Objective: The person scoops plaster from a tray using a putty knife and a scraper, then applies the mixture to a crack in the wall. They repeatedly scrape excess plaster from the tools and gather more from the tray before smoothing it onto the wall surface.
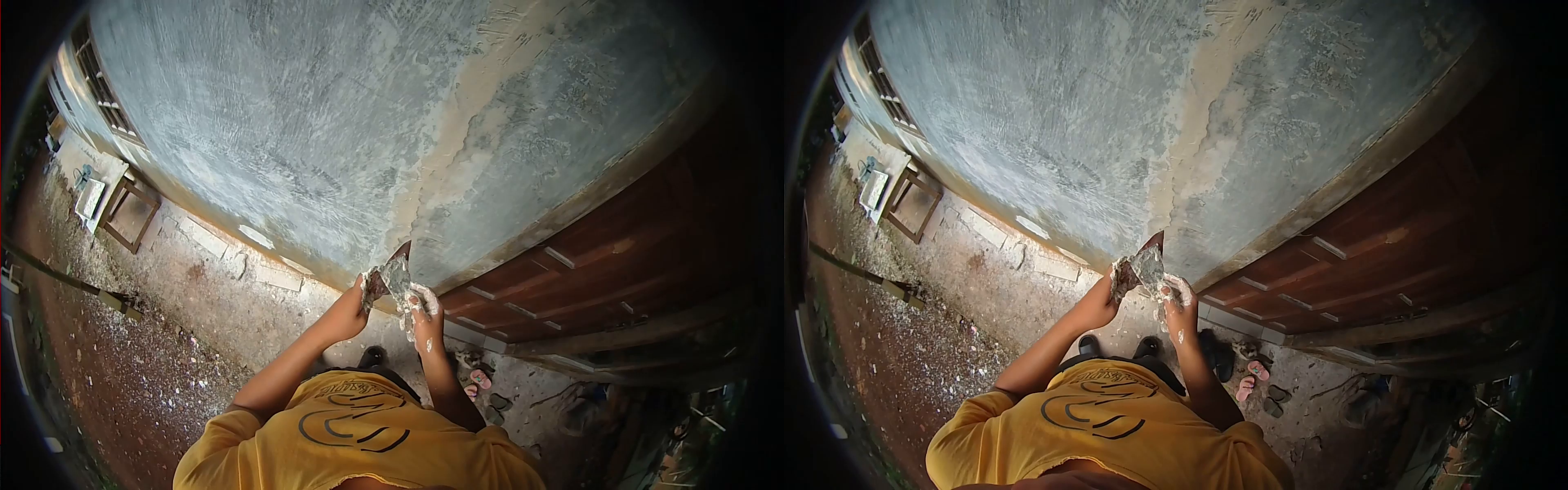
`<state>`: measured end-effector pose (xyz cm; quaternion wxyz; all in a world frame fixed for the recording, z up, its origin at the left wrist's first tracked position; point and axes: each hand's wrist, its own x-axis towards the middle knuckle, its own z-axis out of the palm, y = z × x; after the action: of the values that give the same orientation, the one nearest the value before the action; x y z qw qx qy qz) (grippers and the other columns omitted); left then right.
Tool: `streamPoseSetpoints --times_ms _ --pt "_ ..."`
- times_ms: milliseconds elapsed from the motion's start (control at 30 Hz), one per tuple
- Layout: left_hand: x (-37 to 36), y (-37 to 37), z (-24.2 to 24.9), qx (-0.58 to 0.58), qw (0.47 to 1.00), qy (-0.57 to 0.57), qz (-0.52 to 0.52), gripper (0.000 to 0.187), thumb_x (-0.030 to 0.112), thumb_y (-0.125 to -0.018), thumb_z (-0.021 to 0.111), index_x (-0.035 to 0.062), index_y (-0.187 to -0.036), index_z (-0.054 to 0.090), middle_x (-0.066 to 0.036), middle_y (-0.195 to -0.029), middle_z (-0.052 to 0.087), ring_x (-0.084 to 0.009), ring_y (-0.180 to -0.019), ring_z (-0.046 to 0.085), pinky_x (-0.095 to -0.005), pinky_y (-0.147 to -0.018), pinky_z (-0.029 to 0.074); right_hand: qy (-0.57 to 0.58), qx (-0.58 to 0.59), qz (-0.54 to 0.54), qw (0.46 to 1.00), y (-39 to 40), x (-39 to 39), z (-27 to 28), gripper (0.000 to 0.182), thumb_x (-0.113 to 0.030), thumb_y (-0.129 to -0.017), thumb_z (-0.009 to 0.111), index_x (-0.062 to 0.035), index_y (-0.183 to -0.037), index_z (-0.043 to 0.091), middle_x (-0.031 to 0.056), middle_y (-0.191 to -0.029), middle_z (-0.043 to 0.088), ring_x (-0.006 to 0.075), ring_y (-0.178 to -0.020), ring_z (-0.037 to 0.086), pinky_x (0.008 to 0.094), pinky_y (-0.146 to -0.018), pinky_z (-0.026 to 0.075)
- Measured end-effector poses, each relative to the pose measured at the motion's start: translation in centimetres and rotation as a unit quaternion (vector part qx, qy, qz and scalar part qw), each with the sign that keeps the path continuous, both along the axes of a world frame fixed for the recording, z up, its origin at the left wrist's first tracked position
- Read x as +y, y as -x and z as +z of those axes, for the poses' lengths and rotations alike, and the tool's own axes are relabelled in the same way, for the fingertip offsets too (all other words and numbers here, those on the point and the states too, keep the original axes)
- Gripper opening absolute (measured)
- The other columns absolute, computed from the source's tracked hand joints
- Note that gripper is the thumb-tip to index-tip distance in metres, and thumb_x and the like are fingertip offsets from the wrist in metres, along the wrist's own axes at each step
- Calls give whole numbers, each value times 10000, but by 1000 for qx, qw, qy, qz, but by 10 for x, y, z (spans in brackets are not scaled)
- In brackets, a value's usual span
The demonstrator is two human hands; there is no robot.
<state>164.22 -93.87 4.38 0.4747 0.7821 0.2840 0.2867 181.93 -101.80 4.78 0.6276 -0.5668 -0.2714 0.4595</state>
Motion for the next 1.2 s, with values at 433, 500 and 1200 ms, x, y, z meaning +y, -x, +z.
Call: streamPoseSetpoints --times_ms 433,500,1200 --pt "-3 -1 -9 22 999 -22 23 641 -63 -763 420 -49 -1361 188 -331 -1111 502 -438 -1056 504 -430 -891 416 -41 142 -17 989 6 7 -9 269 -46 -851 495 -54 -1114 554 50 -871 605 143 -676 580 254 -539 468" --pt "-4 -5 -4 -42 998 -22 40 634 -74 -782 401 -20 -1379 194 -279 -1196 477 -378 -1122 484 -400 -938 398 -23 148 -11 989 -1 7 -6 269 -46 -852 497 -54 -1115 554 49 -865 604 140 -663 577 251 -537 464" --pt "10 -25 11 -474 732 438 217 444 -127 -833 350 54 -1228 441 -79 -1193 525 -216 -1075 545 -368 -887 490 -4 0 -36 999 25 -28 6 260 -61 -874 511 6 -1122 550 9 -875 573 44 -620 473 198 -522 383"
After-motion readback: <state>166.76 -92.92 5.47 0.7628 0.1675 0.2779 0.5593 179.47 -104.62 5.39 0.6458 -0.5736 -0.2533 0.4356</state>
